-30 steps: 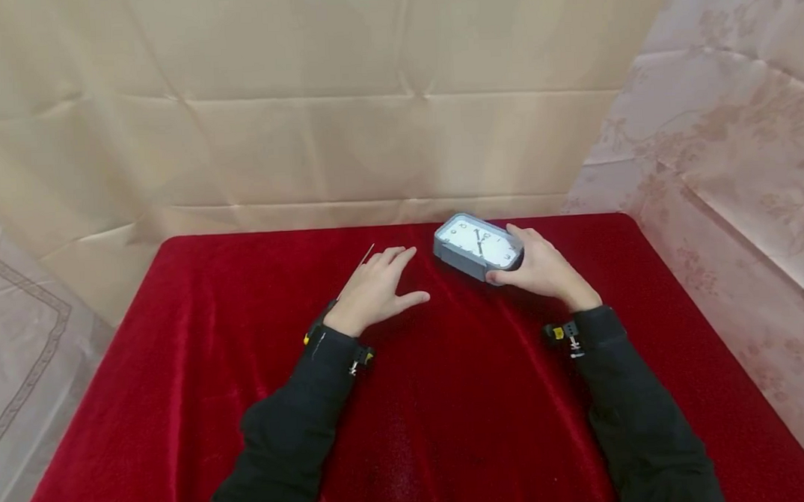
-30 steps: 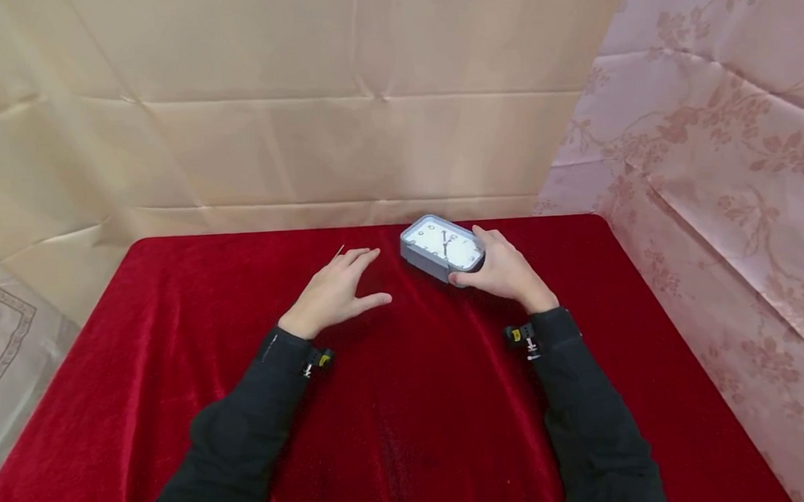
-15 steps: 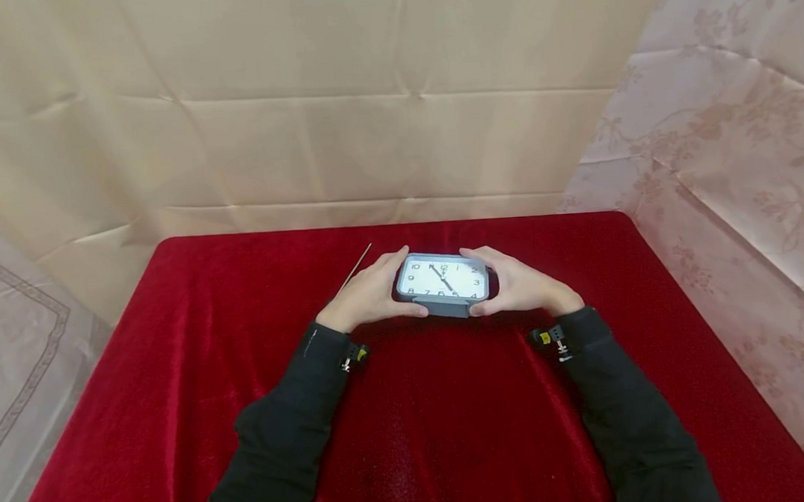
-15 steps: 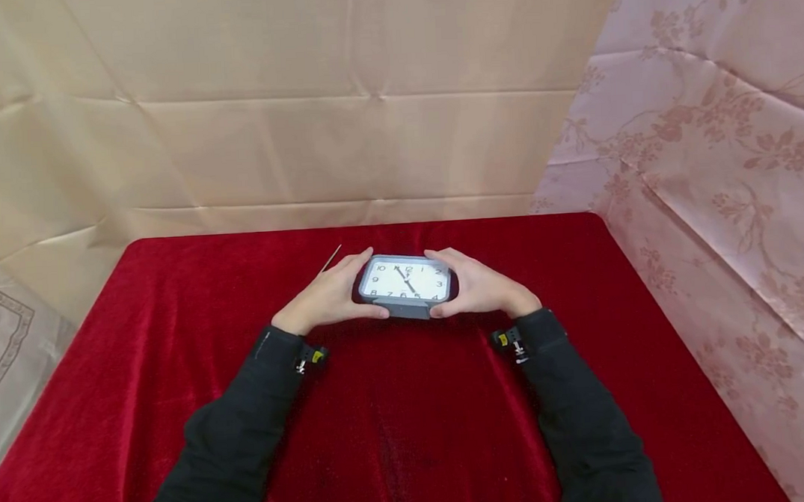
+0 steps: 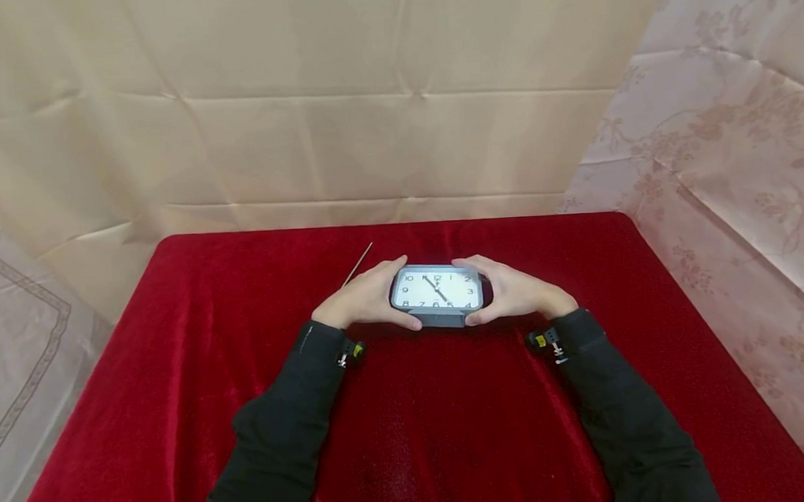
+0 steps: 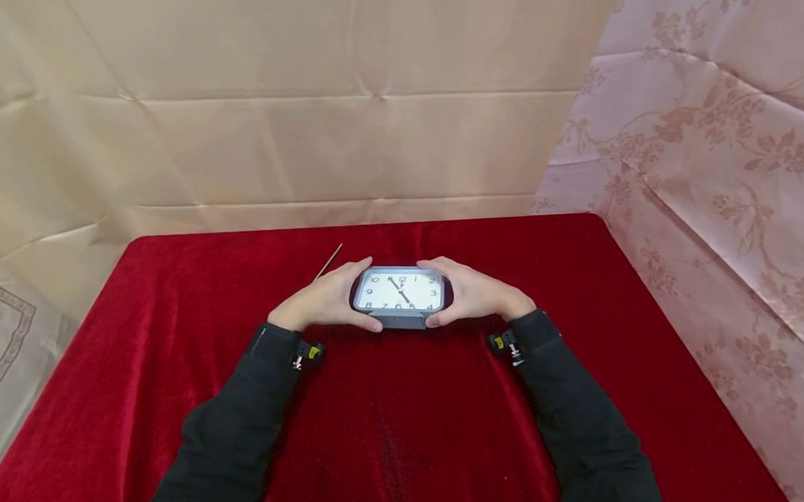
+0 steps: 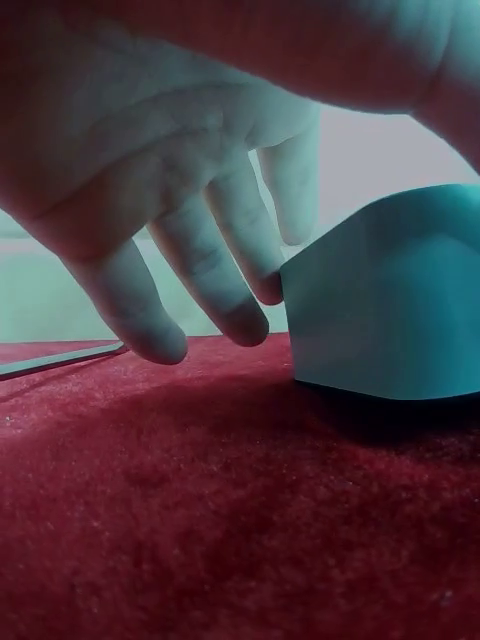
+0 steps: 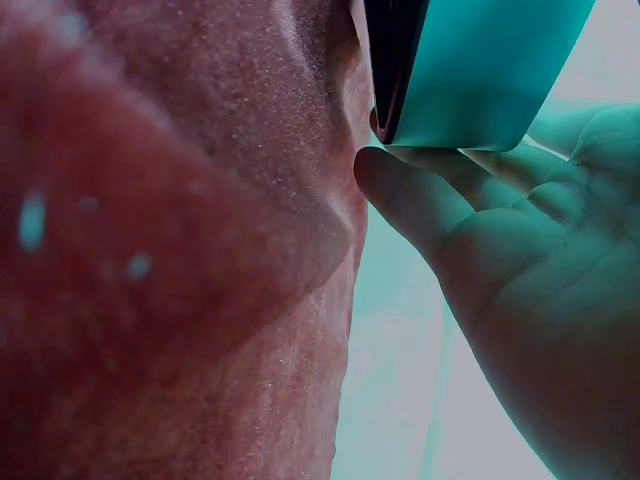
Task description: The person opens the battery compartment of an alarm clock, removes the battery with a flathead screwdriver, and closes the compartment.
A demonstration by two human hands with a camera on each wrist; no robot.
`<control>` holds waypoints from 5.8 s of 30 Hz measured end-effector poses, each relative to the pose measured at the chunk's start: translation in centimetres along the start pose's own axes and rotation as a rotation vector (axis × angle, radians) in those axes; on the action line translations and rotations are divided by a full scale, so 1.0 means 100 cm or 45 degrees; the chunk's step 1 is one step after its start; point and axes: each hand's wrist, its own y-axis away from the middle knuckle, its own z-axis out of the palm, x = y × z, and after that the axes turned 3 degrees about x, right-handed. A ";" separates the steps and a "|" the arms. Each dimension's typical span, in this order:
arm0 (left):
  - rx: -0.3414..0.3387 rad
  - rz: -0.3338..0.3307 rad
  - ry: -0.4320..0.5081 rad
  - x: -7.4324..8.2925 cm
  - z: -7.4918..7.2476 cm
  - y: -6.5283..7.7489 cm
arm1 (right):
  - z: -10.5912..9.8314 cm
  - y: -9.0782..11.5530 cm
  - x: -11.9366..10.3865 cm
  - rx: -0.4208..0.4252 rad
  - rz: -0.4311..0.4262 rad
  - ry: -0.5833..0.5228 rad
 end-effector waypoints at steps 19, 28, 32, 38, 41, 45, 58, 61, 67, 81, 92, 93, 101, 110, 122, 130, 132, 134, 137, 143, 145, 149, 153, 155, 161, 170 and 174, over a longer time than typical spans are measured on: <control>-0.042 -0.011 0.113 -0.010 0.002 0.000 | 0.012 -0.004 -0.003 -0.076 0.107 0.035; -0.024 -0.052 0.121 -0.007 0.006 0.003 | 0.013 -0.004 -0.001 -0.075 0.110 -0.017; -0.018 -0.055 0.115 -0.007 0.006 0.003 | 0.013 -0.005 0.000 -0.076 0.097 -0.025; -0.030 -0.052 0.120 -0.008 0.005 0.002 | 0.013 -0.006 0.002 -0.081 0.103 -0.018; -0.044 -0.057 0.114 -0.008 0.004 0.002 | 0.012 -0.007 0.001 -0.082 0.098 -0.024; -0.054 -0.064 0.095 -0.007 0.002 0.003 | 0.012 -0.008 -0.001 -0.074 0.082 -0.030; 0.055 -0.058 0.193 -0.005 -0.006 0.005 | 0.009 -0.007 -0.005 0.051 0.051 0.017; 0.079 -0.043 0.178 -0.004 -0.007 0.005 | 0.009 -0.007 -0.006 0.079 0.047 0.030; 0.111 -0.008 0.144 -0.005 -0.009 0.006 | 0.010 -0.007 -0.009 0.092 0.015 0.041; 0.133 -0.035 0.086 -0.010 -0.006 0.006 | 0.014 -0.010 -0.006 0.118 0.033 0.045; 0.138 -0.034 0.055 -0.010 -0.007 0.005 | 0.014 -0.010 -0.002 0.113 0.017 0.043; 0.139 -0.034 0.050 -0.010 -0.007 0.005 | 0.014 -0.010 -0.002 0.113 0.018 0.044; 0.144 -0.024 0.040 -0.011 -0.008 0.004 | 0.012 -0.010 -0.003 0.115 0.015 -0.050; 0.151 -0.023 -0.024 -0.011 -0.008 0.004 | 0.009 -0.011 -0.001 0.151 0.082 -0.018; 0.086 -0.011 0.088 -0.010 -0.008 0.006 | 0.009 -0.009 -0.004 0.126 0.098 0.035; 0.028 0.015 0.147 -0.014 -0.012 0.007 | 0.008 -0.009 -0.001 0.115 0.053 0.012; 0.026 0.011 0.148 -0.014 -0.014 0.007 | 0.008 -0.009 -0.001 0.111 0.056 0.013; 0.028 0.006 0.151 -0.014 -0.015 0.007 | 0.008 -0.009 -0.002 0.106 0.067 0.007; 0.027 -0.003 0.149 -0.014 -0.015 0.007 | 0.008 -0.008 -0.003 0.099 0.084 -0.002; 0.030 0.006 0.151 -0.014 -0.016 0.008 | 0.008 -0.007 -0.004 0.082 0.109 -0.001; 0.030 0.015 0.161 -0.015 -0.016 0.008 | 0.008 -0.008 -0.004 0.077 0.113 -0.001; 0.030 0.034 0.169 -0.016 -0.018 0.009 | 0.008 -0.008 -0.004 0.079 0.109 0.004; 0.035 0.051 0.146 -0.017 -0.020 0.010 | 0.008 -0.007 -0.006 0.090 0.080 0.022; 0.035 0.049 0.136 -0.017 -0.021 0.010 | 0.008 -0.007 -0.007 0.094 0.067 0.030; 0.023 0.018 0.133 -0.015 -0.023 0.011 | 0.007 -0.007 -0.011 0.101 0.066 0.022; 0.047 0.022 0.086 -0.009 -0.030 0.015 | 0.006 -0.011 -0.014 0.146 -0.010 -0.010; 0.109 0.115 0.033 -0.010 -0.031 0.019 | 0.006 -0.011 -0.019 0.189 -0.056 -0.043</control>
